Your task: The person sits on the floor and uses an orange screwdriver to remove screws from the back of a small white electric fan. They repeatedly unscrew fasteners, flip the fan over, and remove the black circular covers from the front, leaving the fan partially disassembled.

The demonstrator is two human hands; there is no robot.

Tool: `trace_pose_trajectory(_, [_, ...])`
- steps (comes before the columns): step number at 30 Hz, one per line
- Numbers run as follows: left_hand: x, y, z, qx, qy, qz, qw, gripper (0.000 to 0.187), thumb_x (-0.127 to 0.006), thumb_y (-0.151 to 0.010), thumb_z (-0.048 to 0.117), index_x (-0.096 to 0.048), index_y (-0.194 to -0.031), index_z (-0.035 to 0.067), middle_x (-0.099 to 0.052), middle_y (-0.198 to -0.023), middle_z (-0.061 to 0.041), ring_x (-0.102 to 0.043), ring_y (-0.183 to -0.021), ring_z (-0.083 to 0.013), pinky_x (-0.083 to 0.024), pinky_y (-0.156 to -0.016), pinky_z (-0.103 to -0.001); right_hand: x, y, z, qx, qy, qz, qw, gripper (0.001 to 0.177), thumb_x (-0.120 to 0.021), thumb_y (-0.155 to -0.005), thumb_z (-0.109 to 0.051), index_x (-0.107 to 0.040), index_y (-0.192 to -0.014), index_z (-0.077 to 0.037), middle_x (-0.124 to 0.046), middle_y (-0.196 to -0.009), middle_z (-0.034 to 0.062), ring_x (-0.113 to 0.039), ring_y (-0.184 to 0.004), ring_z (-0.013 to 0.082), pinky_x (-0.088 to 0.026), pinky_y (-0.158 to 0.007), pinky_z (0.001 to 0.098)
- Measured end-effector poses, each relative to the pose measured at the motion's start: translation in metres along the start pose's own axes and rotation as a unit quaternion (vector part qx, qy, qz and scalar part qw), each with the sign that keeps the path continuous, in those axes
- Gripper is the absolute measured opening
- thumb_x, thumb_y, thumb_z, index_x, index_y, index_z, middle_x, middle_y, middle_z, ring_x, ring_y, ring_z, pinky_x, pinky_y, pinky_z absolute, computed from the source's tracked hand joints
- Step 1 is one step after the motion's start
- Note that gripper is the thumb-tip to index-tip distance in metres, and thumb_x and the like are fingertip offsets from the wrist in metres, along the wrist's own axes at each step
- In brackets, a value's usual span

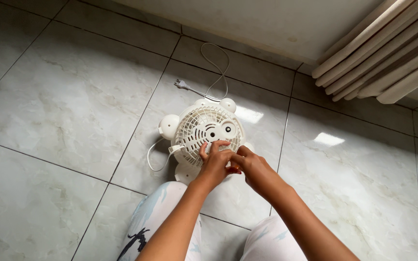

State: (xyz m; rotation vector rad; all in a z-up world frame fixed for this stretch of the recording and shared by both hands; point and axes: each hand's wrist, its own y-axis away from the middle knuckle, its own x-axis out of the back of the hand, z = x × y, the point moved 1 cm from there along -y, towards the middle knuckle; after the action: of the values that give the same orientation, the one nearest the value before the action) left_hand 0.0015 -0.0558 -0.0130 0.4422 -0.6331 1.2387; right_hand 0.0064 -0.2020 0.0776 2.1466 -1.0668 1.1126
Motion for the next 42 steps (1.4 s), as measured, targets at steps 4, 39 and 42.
trace_pose_trajectory(4, [-0.007, 0.003, -0.003, 0.004, -0.010, 0.071, 0.997, 0.023, -0.090, -0.069, 0.020, -0.071, -0.083, 0.016, -0.072, -0.094, 0.007, -0.050, -0.132, -0.0183, -0.011, -0.115, -0.061, -0.003, -0.003, 0.005, -0.103, -0.021, 0.044, 0.994, 0.027, -0.076, -0.081, -0.015, -0.064, -0.102, -0.004, -0.071, -0.088, 0.0166, -0.073, -0.077, 0.0340, -0.059, -0.065, 0.0399])
trace_pose_trajectory(39, [-0.016, 0.009, 0.000, 0.018, -0.007, 0.102, 0.995, 0.025, -0.088, -0.073, 0.027, -0.067, -0.078, 0.015, -0.072, -0.095, 0.007, -0.047, -0.132, -0.0186, -0.001, -0.119, -0.060, -0.003, 0.005, 0.002, -0.206, 0.016, 0.040, 0.978, 0.038, -0.082, -0.076, -0.030, -0.066, -0.096, -0.001, -0.070, -0.091, 0.0208, -0.069, -0.080, 0.0401, -0.054, -0.066, 0.0465])
trace_pose_trajectory(42, [-0.017, 0.007, 0.004, 0.015, -0.041, 0.117, 0.992, 0.025, -0.089, -0.074, 0.026, -0.067, -0.078, 0.015, -0.072, -0.095, 0.007, -0.048, -0.133, -0.0184, -0.001, -0.120, -0.061, -0.017, 0.001, 0.006, -0.272, 0.081, 0.008, 0.959, 0.054, -0.070, -0.094, -0.049, -0.068, -0.077, 0.002, -0.069, -0.075, 0.0237, -0.069, -0.073, 0.0402, -0.055, -0.066, 0.0459])
